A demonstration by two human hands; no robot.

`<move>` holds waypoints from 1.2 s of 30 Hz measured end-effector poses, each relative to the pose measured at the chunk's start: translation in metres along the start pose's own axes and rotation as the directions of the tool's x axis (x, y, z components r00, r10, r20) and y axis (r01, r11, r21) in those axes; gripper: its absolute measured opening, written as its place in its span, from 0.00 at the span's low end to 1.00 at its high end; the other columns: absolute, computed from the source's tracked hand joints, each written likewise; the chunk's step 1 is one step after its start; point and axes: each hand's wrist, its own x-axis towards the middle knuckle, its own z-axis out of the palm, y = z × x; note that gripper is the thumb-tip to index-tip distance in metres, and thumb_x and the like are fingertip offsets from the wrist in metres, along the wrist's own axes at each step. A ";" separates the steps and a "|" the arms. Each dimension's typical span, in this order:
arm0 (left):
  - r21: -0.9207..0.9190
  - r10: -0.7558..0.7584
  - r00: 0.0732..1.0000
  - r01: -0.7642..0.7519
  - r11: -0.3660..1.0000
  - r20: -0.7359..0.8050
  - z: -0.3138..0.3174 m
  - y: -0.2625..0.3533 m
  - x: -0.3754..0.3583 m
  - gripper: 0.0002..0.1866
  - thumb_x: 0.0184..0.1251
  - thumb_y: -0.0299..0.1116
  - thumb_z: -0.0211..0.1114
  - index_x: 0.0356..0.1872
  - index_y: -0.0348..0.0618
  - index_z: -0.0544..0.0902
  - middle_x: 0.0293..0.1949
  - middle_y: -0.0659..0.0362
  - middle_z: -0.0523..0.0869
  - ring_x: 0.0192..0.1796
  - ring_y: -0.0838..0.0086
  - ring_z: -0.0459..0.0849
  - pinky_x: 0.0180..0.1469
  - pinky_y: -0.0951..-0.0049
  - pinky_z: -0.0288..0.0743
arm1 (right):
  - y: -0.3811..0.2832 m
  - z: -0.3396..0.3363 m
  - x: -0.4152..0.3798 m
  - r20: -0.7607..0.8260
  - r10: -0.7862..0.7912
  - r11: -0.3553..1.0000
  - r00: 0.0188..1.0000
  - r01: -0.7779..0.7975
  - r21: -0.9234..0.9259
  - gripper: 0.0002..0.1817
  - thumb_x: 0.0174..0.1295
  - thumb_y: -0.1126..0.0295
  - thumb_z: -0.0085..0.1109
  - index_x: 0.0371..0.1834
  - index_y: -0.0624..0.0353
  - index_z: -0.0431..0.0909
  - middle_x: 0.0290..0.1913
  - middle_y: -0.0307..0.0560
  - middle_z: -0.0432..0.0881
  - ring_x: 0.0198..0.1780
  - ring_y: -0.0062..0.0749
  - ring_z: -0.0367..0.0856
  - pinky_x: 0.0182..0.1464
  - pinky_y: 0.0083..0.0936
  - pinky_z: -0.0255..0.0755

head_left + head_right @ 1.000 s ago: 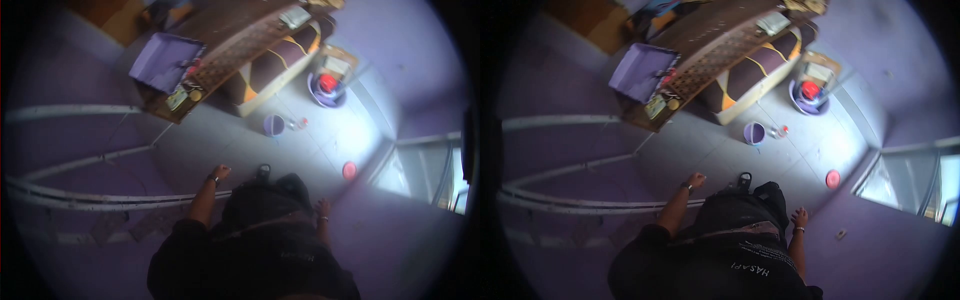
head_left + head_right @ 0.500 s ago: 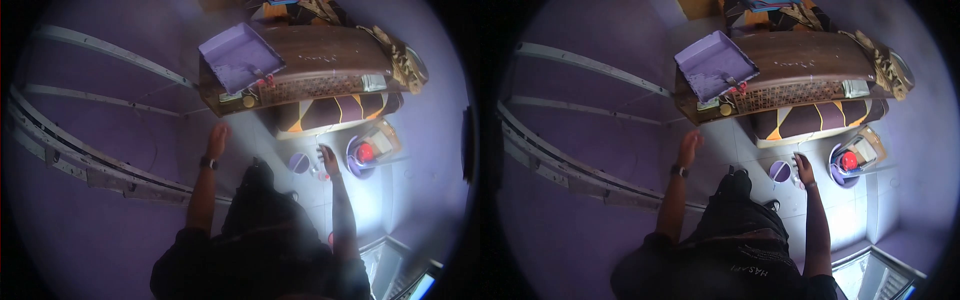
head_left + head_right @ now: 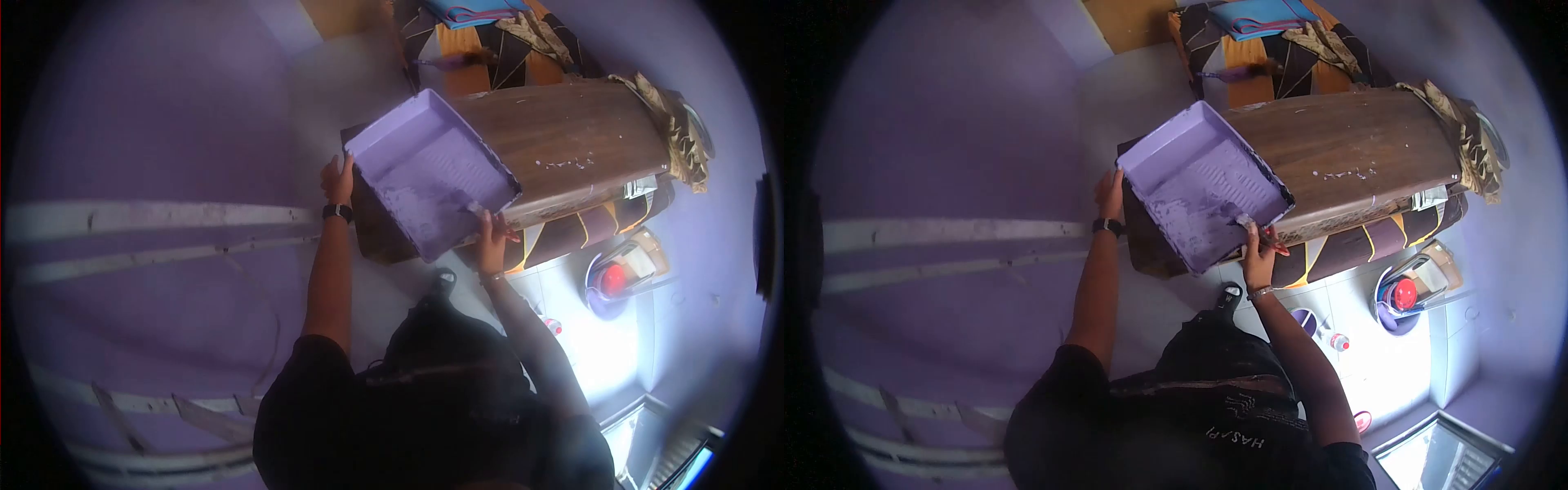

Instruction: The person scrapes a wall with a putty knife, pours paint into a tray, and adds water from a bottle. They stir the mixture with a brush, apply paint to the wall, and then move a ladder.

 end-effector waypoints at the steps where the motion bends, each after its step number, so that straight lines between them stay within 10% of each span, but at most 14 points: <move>1: 0.003 0.010 1.000 -0.010 1.000 0.015 0.007 -0.010 0.020 0.38 0.61 0.64 0.49 0.63 0.44 0.68 0.62 0.44 0.68 0.66 0.52 0.62 0.67 0.53 0.53 | -0.008 0.005 0.002 -0.018 0.004 1.000 1.000 -0.004 -0.003 0.35 0.65 0.59 0.54 0.64 0.75 0.51 0.55 0.55 0.72 0.54 0.30 0.72 0.59 0.24 0.62; 4: -0.117 0.128 0.960 -0.102 0.988 0.247 0.032 -0.037 0.071 0.34 0.63 0.63 0.46 0.61 0.49 0.71 0.60 0.46 0.70 0.66 0.53 0.62 0.65 0.48 0.53 | -0.012 0.010 0.017 -0.121 0.360 0.929 0.925 -0.344 0.135 0.36 0.67 0.55 0.51 0.67 0.72 0.50 0.60 0.56 0.67 0.59 0.33 0.68 0.62 0.24 0.59; 7: -0.283 0.178 0.973 -0.131 0.950 0.145 0.031 -0.022 0.042 0.31 0.66 0.58 0.47 0.55 0.41 0.73 0.57 0.43 0.72 0.62 0.51 0.67 0.62 0.51 0.58 | 0.023 0.006 0.022 -0.095 0.307 0.941 0.947 -0.317 -0.123 0.36 0.68 0.54 0.48 0.68 0.69 0.48 0.58 0.55 0.68 0.57 0.34 0.68 0.61 0.25 0.59; 12: -0.525 0.243 0.943 -0.091 0.846 0.229 0.019 0.003 0.009 0.29 0.70 0.49 0.47 0.54 0.28 0.69 0.57 0.39 0.70 0.58 0.50 0.70 0.59 0.59 0.62 | -0.031 0.031 0.029 -0.358 0.196 0.980 0.913 -0.195 0.040 0.26 0.69 0.58 0.47 0.61 0.68 0.59 0.49 0.51 0.71 0.50 0.32 0.70 0.56 0.24 0.62; 22: -0.564 0.251 0.961 -0.145 0.813 0.116 0.032 -0.006 -0.025 0.29 0.74 0.50 0.40 0.58 0.31 0.69 0.57 0.45 0.74 0.59 0.62 0.72 0.60 0.64 0.63 | -0.071 -0.007 0.053 -0.338 0.029 0.997 0.941 -0.052 -0.058 0.14 0.68 0.63 0.50 0.47 0.63 0.68 0.38 0.39 0.74 0.40 0.19 0.70 0.44 0.18 0.65; 25: -0.754 0.168 0.925 0.162 0.636 0.341 -0.008 0.032 -0.037 0.34 0.71 0.57 0.40 0.60 0.34 0.68 0.59 0.48 0.73 0.59 0.62 0.72 0.60 0.64 0.65 | -0.073 -0.023 0.064 -0.343 0.017 0.999 0.939 -0.031 -0.034 0.13 0.68 0.63 0.50 0.46 0.62 0.70 0.38 0.37 0.74 0.39 0.18 0.69 0.42 0.18 0.64; 27: -0.759 0.318 0.713 0.651 0.033 0.625 -0.029 0.042 -0.023 0.36 0.71 0.60 0.38 0.62 0.35 0.65 0.60 0.52 0.71 0.60 0.65 0.70 0.61 0.66 0.63 | -0.078 -0.036 0.077 -0.247 0.086 0.996 0.965 -0.088 0.003 0.13 0.69 0.63 0.50 0.45 0.62 0.71 0.39 0.37 0.74 0.39 0.17 0.68 0.42 0.18 0.64; 33: -0.571 0.282 0.498 0.747 0.341 0.820 -0.046 0.038 -0.002 0.38 0.69 0.62 0.39 0.59 0.35 0.69 0.51 0.53 0.78 0.50 0.68 0.78 0.52 0.68 0.72 | -0.089 -0.057 0.103 -0.041 0.151 0.983 0.988 -0.146 0.107 0.16 0.70 0.60 0.47 0.51 0.60 0.72 0.43 0.33 0.74 0.46 0.16 0.67 0.51 0.15 0.61; 34: -0.655 0.281 0.616 0.545 0.523 0.736 -0.059 0.059 -0.021 0.32 0.70 0.56 0.44 0.57 0.34 0.71 0.47 0.52 0.80 0.47 0.68 0.79 0.48 0.69 0.74 | -0.096 -0.055 0.103 -0.004 0.121 0.992 0.993 -0.121 0.048 0.20 0.70 0.57 0.44 0.56 0.59 0.69 0.47 0.37 0.75 0.48 0.19 0.71 0.51 0.17 0.65; 36: -0.641 0.379 0.531 0.498 0.584 0.758 -0.052 0.046 -0.006 0.28 0.69 0.51 0.46 0.55 0.34 0.72 0.46 0.52 0.80 0.46 0.68 0.80 0.46 0.69 0.75 | -0.112 -0.060 0.108 0.158 0.236 0.938 0.959 -0.268 0.221 0.33 0.69 0.46 0.39 0.66 0.61 0.61 0.57 0.48 0.72 0.57 0.29 0.72 0.59 0.23 0.65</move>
